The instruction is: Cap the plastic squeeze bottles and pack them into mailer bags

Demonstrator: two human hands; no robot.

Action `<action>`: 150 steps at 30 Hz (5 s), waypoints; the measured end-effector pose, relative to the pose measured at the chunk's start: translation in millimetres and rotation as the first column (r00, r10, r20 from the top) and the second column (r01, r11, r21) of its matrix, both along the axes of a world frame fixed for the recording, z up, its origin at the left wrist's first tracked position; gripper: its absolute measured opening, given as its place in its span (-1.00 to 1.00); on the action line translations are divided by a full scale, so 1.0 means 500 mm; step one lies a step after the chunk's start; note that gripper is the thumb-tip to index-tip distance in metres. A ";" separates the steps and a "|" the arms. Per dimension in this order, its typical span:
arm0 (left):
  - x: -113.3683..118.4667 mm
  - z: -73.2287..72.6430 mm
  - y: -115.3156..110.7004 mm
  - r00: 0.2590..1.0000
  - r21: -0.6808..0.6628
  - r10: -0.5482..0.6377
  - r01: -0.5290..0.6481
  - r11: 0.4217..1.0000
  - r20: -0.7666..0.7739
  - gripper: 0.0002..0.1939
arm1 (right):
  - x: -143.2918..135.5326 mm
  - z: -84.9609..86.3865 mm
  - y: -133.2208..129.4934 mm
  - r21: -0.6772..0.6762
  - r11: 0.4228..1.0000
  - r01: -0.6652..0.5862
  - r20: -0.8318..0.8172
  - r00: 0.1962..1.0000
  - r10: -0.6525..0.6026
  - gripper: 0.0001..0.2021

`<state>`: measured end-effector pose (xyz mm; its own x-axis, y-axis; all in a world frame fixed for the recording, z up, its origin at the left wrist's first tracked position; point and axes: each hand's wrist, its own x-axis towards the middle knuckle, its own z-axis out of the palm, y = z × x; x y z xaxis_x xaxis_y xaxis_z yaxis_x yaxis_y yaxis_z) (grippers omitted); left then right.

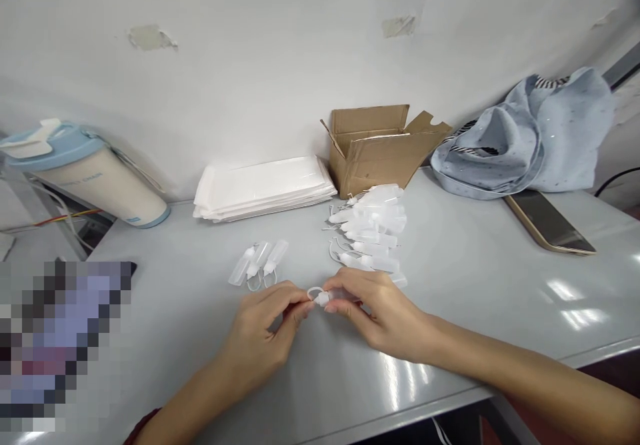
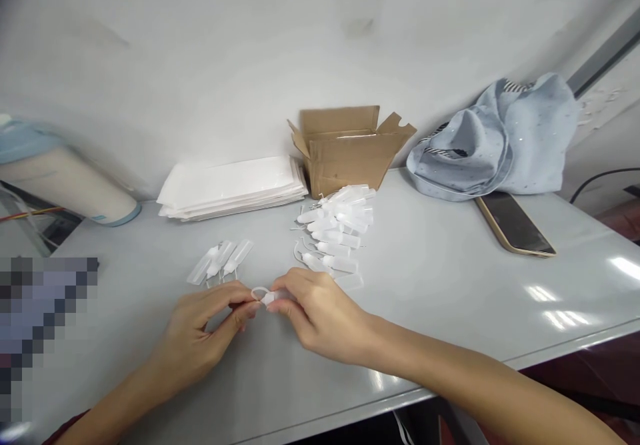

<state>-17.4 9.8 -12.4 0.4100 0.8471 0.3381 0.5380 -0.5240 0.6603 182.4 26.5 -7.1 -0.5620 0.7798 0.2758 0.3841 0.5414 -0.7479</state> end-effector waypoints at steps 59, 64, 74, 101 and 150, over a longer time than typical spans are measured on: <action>-0.016 -0.005 0.021 0.842 0.088 0.366 -0.362 0.928 -0.396 -0.57 | 0.054 -0.025 0.126 0.573 0.792 0.211 0.361 0.803 -0.475 -0.75; -0.009 0.015 0.020 0.905 -0.114 0.347 -0.382 0.917 -0.245 -0.69 | 0.050 0.007 0.096 0.420 0.863 0.280 -0.074 0.959 -0.275 -0.82; -0.023 0.034 0.030 0.948 -0.694 0.221 0.001 0.720 0.231 -0.68 | 0.028 0.034 0.041 -0.111 0.963 0.246 -0.285 0.920 -0.268 -0.84; -0.015 0.047 0.017 0.944 -0.650 0.205 0.013 0.760 0.259 -0.82 | 0.021 0.033 0.029 -0.171 0.961 0.215 -0.265 0.930 -0.255 -0.85; -0.003 0.041 0.005 0.989 -0.586 0.124 -0.053 0.809 0.083 -0.79 | 0.016 0.005 0.026 0.287 0.954 0.087 -0.163 0.986 -0.041 -0.82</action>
